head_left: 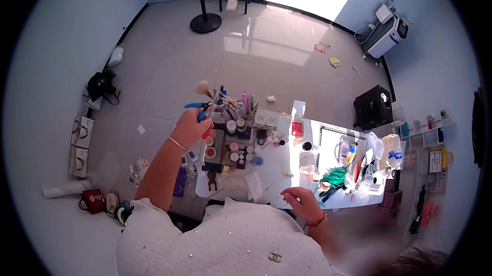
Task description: The person organizes various cosmetic and craft supplies on a white table. They pick up and inspect items such as makeup brushes, a comb, a small container, and a plastic box, moving them around the workspace. The person handles the items one at a time, occasionally placing them into a container or repositioning them on the table.
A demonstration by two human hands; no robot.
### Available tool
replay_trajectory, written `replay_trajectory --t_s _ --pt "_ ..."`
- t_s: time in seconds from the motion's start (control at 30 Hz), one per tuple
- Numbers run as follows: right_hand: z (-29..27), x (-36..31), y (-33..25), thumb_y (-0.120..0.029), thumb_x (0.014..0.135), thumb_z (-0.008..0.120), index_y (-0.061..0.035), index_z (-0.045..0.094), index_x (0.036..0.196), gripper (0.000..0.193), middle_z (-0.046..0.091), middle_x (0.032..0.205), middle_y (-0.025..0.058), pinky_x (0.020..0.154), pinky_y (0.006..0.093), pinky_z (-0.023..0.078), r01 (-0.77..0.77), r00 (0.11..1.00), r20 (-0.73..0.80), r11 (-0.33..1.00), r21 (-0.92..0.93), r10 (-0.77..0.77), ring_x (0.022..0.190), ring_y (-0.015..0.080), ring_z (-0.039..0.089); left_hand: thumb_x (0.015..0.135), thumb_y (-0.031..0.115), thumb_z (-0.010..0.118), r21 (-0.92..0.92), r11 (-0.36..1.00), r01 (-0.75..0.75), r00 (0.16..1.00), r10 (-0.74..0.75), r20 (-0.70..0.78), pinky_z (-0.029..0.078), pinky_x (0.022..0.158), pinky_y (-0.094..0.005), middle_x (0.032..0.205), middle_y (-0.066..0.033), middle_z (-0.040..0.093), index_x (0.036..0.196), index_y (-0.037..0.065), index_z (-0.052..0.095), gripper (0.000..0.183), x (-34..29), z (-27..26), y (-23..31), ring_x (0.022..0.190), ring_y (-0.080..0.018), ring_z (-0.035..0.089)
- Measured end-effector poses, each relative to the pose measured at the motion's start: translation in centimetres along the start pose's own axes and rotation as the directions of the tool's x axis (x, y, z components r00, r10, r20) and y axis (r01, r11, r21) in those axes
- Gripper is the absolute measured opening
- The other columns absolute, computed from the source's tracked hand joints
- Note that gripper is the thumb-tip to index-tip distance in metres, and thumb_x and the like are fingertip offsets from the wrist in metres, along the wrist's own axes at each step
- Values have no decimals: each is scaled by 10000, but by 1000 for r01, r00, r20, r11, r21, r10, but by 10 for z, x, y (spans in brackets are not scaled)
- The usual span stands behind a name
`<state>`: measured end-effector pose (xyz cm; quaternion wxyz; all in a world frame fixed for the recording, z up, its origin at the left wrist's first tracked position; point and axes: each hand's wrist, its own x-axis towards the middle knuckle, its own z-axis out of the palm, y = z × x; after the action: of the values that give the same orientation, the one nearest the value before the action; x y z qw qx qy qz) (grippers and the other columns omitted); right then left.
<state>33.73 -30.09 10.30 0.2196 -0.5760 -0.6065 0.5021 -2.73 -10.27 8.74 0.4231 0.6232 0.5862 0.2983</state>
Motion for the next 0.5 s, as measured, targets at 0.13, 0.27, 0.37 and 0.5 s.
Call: replay_trajectory --t_s 0.13,0.27,0.37,0.5 --pt "5 -2 11 -106 916 600 -3 686 990 154 692 833 118 681 288 512 -37 999 -8 999 35 37 728 188 653 822 215 668 182 983 4 999 -11 33 525 704 -299 722 -129 699 886 -40 677 263 41 -15 29 697 -224 691" --pt "6 -4 6 -109 917 601 -8 692 987 153 701 854 123 691 286 518 -61 998 -15 998 10 61 745 188 663 801 319 710 583 803 -127 980 193 -52 535 793 -365 878 -163 702 980 -11 696 375 81 -8 18 871 -290 678" --pt "9 -9 12 -111 918 602 -7 691 994 157 700 872 128 697 286 520 -57 997 -46 998 -16 57 758 192 664 791 320 728 686 715 -135 988 148 40 528 816 -385 946 -181 691 1058 33 701 393 104 2 32 908 -311 661" --pt "12 -10 11 -116 918 603 2 681 1013 170 696 907 137 710 293 525 -75 996 -54 997 1 75 788 203 665 795 309 735 782 606 -144 988 49 143 534 852 -390 1052 -131 683 1100 113 699 364 128 20 34 988 -298 649"
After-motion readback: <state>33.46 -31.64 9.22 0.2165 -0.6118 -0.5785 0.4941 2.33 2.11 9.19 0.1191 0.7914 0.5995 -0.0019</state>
